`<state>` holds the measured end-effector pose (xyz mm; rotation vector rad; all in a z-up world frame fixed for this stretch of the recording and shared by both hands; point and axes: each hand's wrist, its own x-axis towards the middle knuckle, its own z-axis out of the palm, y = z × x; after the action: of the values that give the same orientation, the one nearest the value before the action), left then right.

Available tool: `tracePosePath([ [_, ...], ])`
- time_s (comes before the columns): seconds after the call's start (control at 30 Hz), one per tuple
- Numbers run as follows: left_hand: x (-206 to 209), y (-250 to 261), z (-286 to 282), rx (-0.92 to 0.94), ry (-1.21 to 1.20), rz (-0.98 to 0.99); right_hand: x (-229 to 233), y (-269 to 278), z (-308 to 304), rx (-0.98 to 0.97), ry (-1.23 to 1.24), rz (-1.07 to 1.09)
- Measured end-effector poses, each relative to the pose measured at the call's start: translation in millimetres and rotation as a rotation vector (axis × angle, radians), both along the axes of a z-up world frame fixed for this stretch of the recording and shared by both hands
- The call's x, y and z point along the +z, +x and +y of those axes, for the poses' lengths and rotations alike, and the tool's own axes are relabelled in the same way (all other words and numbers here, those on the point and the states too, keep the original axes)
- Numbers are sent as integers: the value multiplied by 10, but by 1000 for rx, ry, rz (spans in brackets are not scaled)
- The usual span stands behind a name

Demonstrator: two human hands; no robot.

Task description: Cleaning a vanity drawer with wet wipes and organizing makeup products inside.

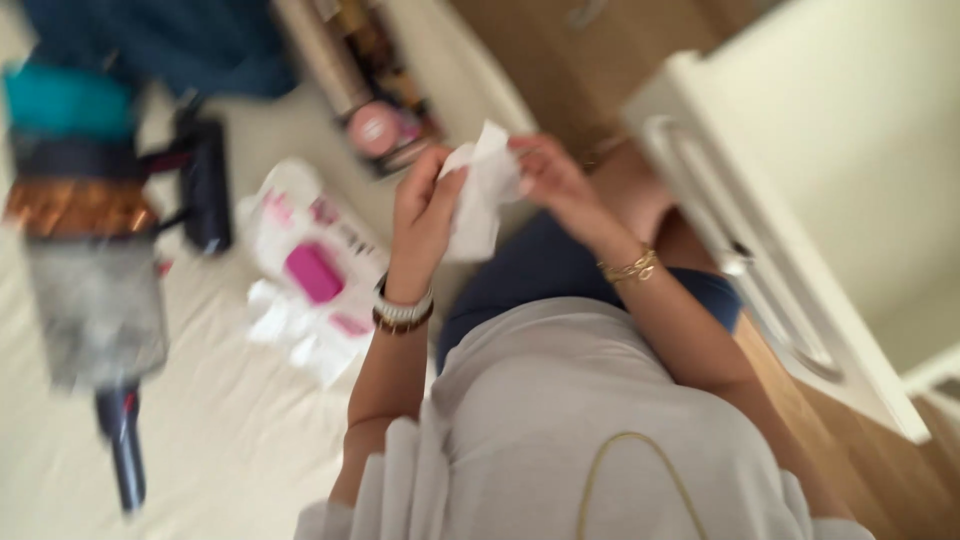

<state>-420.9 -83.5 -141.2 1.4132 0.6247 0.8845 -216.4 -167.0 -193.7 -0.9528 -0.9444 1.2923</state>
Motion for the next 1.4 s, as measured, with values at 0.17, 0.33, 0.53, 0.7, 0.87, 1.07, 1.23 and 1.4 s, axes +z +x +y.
tracePosePath([
  [0.17,461,590,-294,-74,-3,-178,22,466,-943,-91,-97,-32],
  [0.33,853,1314,-500,-188,-17,-190,1253,511,-1697,-564,191,454],
  [0.53,1126,2458,-578,-338,669,4,1780,1287,-2212,-1202,-122,-181],
  [0.7,655,3461,-402,-283,1087,253,1356,2344,-2168,-1026,-396,-1347],
  [0.87,610,3449,-277,-205,1107,380,1243,2317,-1949,-778,-272,-1862],
  [1.07,660,3006,-252,14,1116,358,837,2302,-1420,-392,-412,-1860],
  [1.23,527,2992,-216,19,1118,620,566,2581,-1230,-373,-587,-1778],
  [1.4,603,2995,-258,-113,1060,644,164,2737,-1268,-584,-420,-1723],
])
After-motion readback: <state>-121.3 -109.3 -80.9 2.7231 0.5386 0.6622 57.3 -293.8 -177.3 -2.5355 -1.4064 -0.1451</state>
